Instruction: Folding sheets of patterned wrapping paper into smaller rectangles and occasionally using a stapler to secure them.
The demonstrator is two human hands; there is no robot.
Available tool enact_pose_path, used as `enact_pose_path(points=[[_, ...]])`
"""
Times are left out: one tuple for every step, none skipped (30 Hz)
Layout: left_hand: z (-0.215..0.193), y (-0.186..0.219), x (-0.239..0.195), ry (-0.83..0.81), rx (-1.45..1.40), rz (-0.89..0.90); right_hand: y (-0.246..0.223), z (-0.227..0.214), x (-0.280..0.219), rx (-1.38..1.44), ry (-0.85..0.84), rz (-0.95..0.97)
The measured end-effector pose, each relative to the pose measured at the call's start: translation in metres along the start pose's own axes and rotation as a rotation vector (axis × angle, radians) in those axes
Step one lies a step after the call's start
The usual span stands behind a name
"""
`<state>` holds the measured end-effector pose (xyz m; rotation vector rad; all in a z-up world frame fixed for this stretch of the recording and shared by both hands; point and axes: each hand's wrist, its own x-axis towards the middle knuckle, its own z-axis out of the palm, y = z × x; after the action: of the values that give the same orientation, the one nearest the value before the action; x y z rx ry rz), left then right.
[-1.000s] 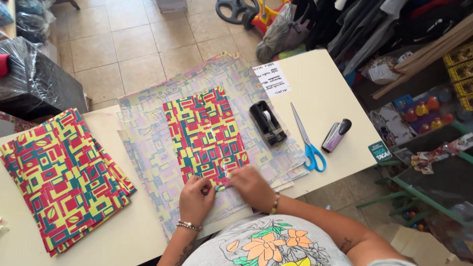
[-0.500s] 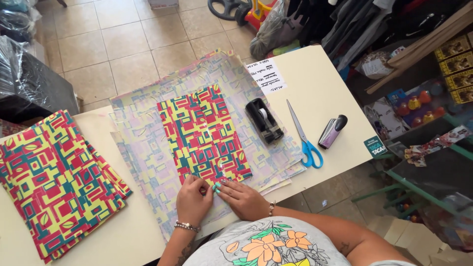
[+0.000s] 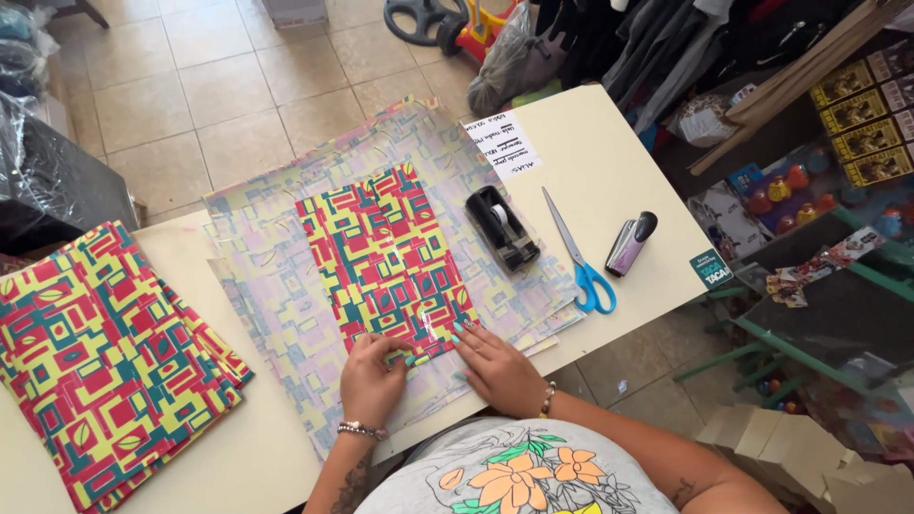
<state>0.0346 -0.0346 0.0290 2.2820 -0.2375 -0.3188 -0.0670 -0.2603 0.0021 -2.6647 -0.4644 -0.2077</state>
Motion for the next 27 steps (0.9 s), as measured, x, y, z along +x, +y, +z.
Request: enact_pose_path(points=[[0.002,-0.002,0.001,0.0,0.0,0.004,-0.007,-0.001,0.006,-0.003,0.003,0.001],[0.003,-0.004,0.002,0.002,0.018,0.002,-0.014,-0.002,0.012,-0.037,0.004,-0.03],[0.006,-0.006,0.002,0.002,0.035,-0.003,-0.022,-0.002,0.017,-0.07,0.002,-0.06],[0.006,-0.006,0.001,0.0,0.034,-0.002,-0.026,0.002,0.017,-0.071,0.002,-0.058],[0.006,-0.006,0.003,0.004,0.022,-0.013,-0.029,0.006,0.02,-0.126,0.053,-0.098],[0.005,-0.006,0.004,0.008,0.009,-0.025,-0.033,0.01,0.023,-0.18,0.104,-0.139],[0.003,-0.006,0.005,0.007,0.009,-0.026,-0.034,0.008,0.024,-0.18,0.104,-0.139],[0.001,-0.005,0.005,-0.013,-0.008,-0.03,-0.035,0.006,0.025,-0.222,0.107,-0.166],[-0.001,-0.004,0.007,-0.036,-0.023,-0.03,-0.036,0.003,0.026,-0.266,0.112,-0.19],[-0.004,-0.002,0.005,-0.039,-0.021,-0.027,-0.038,0.003,0.025,-0.267,0.114,-0.185],[-0.007,0.0,0.006,-0.069,-0.061,-0.034,-0.04,0.002,0.026,-0.282,0.098,-0.161],[-0.01,0.002,0.006,-0.098,-0.101,-0.041,-0.041,0.001,0.027,-0.297,0.081,-0.137],[-0.011,-0.004,0.006,-0.098,-0.102,-0.041,-0.041,0.004,0.025,-0.298,0.081,-0.137],[-0.012,-0.01,0.006,-0.076,-0.173,-0.027,-0.041,0.007,0.024,-0.302,0.078,-0.141],[-0.014,-0.016,0.008,-0.053,-0.242,-0.013,-0.041,0.01,0.024,-0.306,0.077,-0.146],[-0.014,-0.016,0.006,-0.051,-0.242,-0.01,-0.041,0.011,0.023,-0.307,0.079,-0.147],[-0.014,-0.017,0.005,-0.025,-0.161,0.023,-0.043,0.012,0.022,-0.291,0.071,-0.125],[-0.014,-0.017,0.003,0.002,-0.08,0.057,-0.043,0.014,0.021,-0.275,0.063,-0.102],[-0.013,-0.017,0.003,-0.005,-0.077,0.065,-0.044,0.014,0.022,-0.278,0.068,-0.093],[-0.011,-0.017,0.003,0.005,-0.019,0.051,-0.045,0.013,0.022,-0.27,0.056,-0.092],[-0.007,-0.017,0.002,0.013,0.038,0.038,-0.045,0.012,0.021,-0.263,0.044,-0.089],[-0.009,-0.015,0.0,0.004,0.04,0.047,-0.044,0.014,0.019,-0.267,0.048,-0.077],[-0.012,-0.013,-0.001,0.011,0.078,0.026,-0.042,0.016,0.018,-0.284,0.022,-0.082],[-0.015,-0.011,-0.001,0.018,0.117,0.005,-0.041,0.018,0.018,-0.301,-0.004,-0.087],[-0.017,-0.02,-0.001,0.013,0.119,0.012,-0.04,0.02,0.017,-0.303,-0.001,-0.08],[-0.018,-0.028,0.0,0.062,0.109,0.015,-0.04,0.022,0.017,-0.289,-0.021,-0.063],[-0.02,-0.038,0.001,0.113,0.1,0.017,-0.039,0.025,0.018,-0.273,-0.042,-0.049]])
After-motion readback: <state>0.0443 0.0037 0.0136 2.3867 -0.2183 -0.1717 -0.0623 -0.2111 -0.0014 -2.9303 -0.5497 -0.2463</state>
